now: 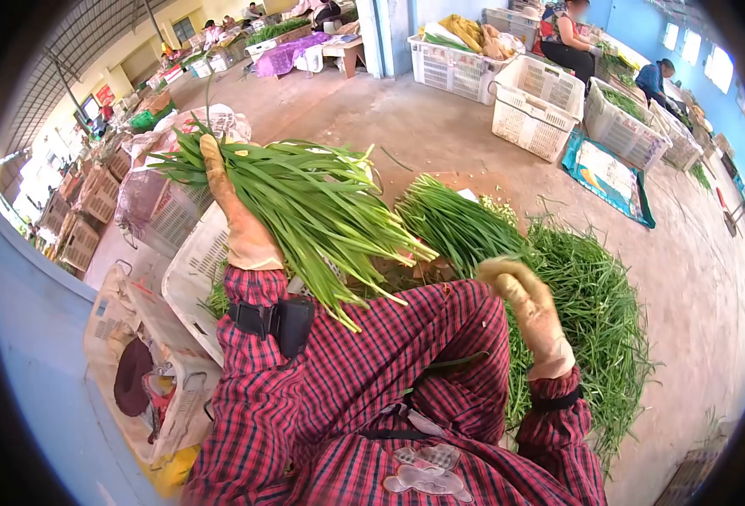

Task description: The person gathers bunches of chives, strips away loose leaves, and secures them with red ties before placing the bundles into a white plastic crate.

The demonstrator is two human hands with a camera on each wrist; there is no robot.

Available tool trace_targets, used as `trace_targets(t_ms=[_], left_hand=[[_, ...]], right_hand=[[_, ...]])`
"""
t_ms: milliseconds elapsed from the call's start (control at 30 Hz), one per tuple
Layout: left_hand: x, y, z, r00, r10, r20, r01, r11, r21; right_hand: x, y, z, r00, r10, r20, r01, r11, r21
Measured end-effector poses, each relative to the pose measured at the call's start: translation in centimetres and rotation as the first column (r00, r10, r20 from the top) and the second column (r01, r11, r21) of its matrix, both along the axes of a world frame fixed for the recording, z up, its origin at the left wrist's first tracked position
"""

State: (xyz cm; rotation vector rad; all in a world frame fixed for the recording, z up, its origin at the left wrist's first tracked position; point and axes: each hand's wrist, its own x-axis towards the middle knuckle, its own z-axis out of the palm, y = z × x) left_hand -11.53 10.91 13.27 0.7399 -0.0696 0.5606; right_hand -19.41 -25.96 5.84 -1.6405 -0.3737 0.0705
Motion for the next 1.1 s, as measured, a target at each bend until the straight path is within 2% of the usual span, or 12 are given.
trace_targets(t_ms=[133,300,433,467,500,567,633,700,767,867,1033,1100], left_hand=[[-2.1,-3.0,1.7,0.996,0.087,0.031,-0.089,0.992,0.094],[-6.5,-6.5,0.1,0.959,0.116,0.26,-0.241,0.816,0.526],[-9.4,-7.6,-4.4,0.825,-0.25,0.507,-0.529,-0.024,0.848],[-9.8,-8.2,-5.5,0.755,-0.447,0.48,-0.625,-0.267,0.734],[-10.9,-9.6,-5.0,0.67,-0.437,0.601,-0.692,-0.075,0.718],[-12.6,-10.2,-6.5,0.665,-0.604,0.439,-0.699,-0.297,0.65],[-13.5,-11.3,-7.2,0.596,-0.681,0.425,-0.75,-0.283,0.598],[-14.1,-12.2,-7.7,0.606,-0.67,0.429,-0.754,-0.312,0.578],[-14.9,-12.9,-8.1,0.629,-0.651,0.426,-0.756,-0.382,0.532],[-15.8,-13.1,-8.8,0.649,-0.63,0.426,-0.751,-0.443,0.489],[-17.8,-10.3,-7.9,0.741,-0.556,0.378,-0.581,-0.247,0.775],[-18.3,-8.0,-7.2,0.731,-0.68,0.056,-0.06,0.017,0.998]], right_hand=[[0.3,6.1,-1.2,0.662,0.697,-0.276,-0.57,0.708,0.417],[1.6,12.7,-2.1,0.318,0.883,-0.346,-0.587,0.47,0.659],[1.4,12.6,-2.7,0.242,0.97,0.002,0.041,-0.012,0.999],[0.6,12.0,-2.3,0.466,0.854,-0.231,-0.058,0.29,0.955],[-0.5,11.6,-0.8,0.677,0.629,-0.382,-0.077,0.578,0.813],[-0.7,11.2,-2.5,0.394,0.865,-0.309,0.129,0.281,0.951],[-1.8,10.9,-3.6,0.387,0.887,-0.251,-0.107,0.314,0.943],[-2.7,10.6,-4.0,0.499,0.711,-0.496,-0.124,0.624,0.771],[-3.3,9.7,-3.5,0.335,0.683,-0.649,0.081,0.665,0.742],[-2.8,9.8,-4.9,0.474,0.719,-0.509,-0.133,0.63,0.765],[-2.7,8.5,-5.0,0.554,0.493,-0.671,0.026,0.795,0.606],[-1.6,7.5,-7.6,0.526,0.746,-0.408,-0.206,0.578,0.79]])
